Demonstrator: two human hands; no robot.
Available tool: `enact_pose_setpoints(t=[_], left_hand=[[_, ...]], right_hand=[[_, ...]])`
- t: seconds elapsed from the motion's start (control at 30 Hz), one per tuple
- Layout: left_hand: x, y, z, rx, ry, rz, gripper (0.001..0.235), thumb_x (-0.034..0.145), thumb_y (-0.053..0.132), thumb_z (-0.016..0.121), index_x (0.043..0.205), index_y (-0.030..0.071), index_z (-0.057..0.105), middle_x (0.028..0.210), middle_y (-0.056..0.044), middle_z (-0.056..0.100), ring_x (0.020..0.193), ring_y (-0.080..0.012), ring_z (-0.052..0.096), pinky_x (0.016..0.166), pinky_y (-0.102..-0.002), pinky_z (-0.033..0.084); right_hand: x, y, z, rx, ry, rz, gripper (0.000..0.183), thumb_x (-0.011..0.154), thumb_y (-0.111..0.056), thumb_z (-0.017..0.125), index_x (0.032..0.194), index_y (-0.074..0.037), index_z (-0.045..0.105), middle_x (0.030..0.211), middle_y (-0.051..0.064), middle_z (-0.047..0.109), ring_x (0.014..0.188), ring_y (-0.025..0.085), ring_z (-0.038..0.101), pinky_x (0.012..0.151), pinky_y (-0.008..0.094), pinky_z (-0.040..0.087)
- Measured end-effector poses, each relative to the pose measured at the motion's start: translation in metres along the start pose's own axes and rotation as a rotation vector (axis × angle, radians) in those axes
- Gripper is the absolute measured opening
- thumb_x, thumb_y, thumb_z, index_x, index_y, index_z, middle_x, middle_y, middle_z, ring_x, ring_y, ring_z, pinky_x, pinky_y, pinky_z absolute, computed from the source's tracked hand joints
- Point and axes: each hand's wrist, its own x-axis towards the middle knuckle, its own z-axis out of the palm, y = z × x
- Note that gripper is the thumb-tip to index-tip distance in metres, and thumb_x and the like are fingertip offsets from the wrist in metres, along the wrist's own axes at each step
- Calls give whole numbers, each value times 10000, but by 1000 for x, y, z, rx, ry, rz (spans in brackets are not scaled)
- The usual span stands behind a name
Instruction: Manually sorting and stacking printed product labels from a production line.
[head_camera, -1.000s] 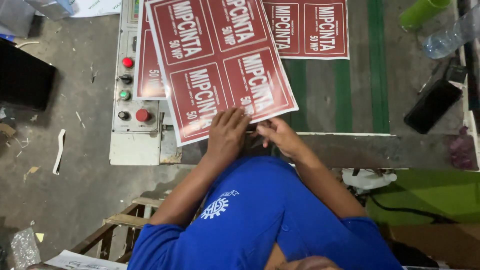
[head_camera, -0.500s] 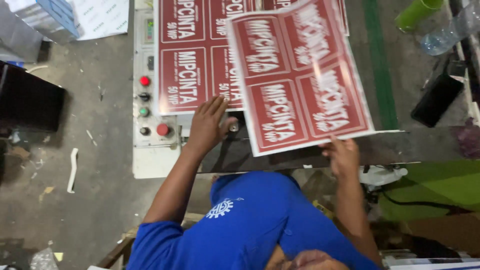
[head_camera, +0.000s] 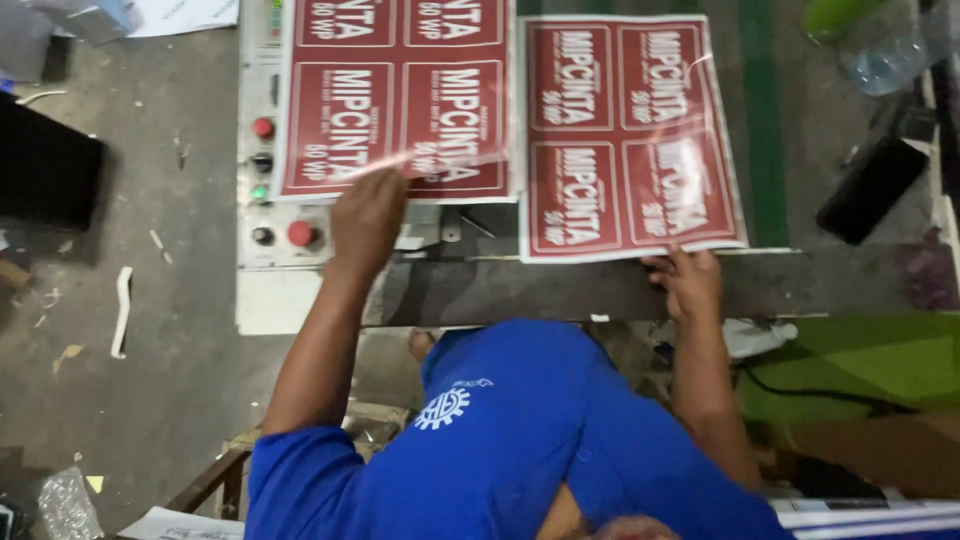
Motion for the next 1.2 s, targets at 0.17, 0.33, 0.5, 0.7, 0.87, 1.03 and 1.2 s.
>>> enact_pose_setpoints(t=[0.17, 0.33, 0.5, 0.7, 0.87, 1.03, 1.2], left_hand=[[-6, 21, 7, 15, 108, -167, 48, 1025, 102, 724, 1043, 61, 708, 1060, -109, 742, 921, -311, 718, 746, -428, 569], [2, 34, 3, -1, 135, -197, 85, 995, 117, 758, 1024, 42, 730, 1066, -114, 747, 939, -318, 722, 780, -426, 583], [6, 37, -9, -48, 143, -206, 99, 991, 62, 730, 1081, 22, 722, 1122, -135, 743, 989, -324, 725, 817, -415, 590], [0, 70, -17, -139, 179, -43, 111, 948, 38, 710, 1047, -5, 686, 1086, -169, 716, 993, -346, 713, 839, -451, 576], [-2, 118, 13, -218, -45, 47, 202, 902, 77, 678, 1086, -1, 648, 1164, -165, 687, 1119, -350, 667, 973, -473, 532], [-2, 148, 36, -172, -56, 132, 312, 867, 139, 686, 1145, -3, 672, 1225, -170, 682, 1180, -335, 648, 1044, -490, 484], [15, 141, 20, -242, -15, 146, 266, 954, 219, 731, 1132, 24, 704, 1246, -133, 696, 1237, -315, 637, 1061, -495, 472]], right_hand=[[68, 16, 11, 88, -86, -7, 259, 1088, -147, 636, 1291, -9, 552, 998, 96, 715, 819, 228, 761, 543, 290, 549], [115, -10, 54, 82, -99, -14, 300, 1046, -181, 626, 1313, -56, 570, 1038, 82, 750, 806, 187, 769, 521, 260, 551], [149, -15, 57, 108, -123, 49, 311, 1068, -241, 620, 1304, -47, 562, 1049, 89, 755, 838, 190, 764, 568, 277, 560], [73, 0, 70, -29, -216, 175, 368, 1021, -254, 613, 1342, -75, 617, 1049, 112, 767, 810, 181, 737, 586, 286, 546], [-2, -10, 122, -175, -610, 54, 413, 982, -183, 653, 1372, -54, 608, 1156, 118, 746, 866, 153, 729, 613, 259, 534], [-25, -1, 145, -34, -734, 45, 379, 1032, -206, 655, 1367, -37, 604, 1169, 78, 703, 932, 123, 704, 629, 265, 552], [-24, -14, 126, 138, -367, 0, 309, 1002, -173, 691, 1275, -72, 586, 1047, 69, 690, 719, 126, 637, 515, 286, 505]])
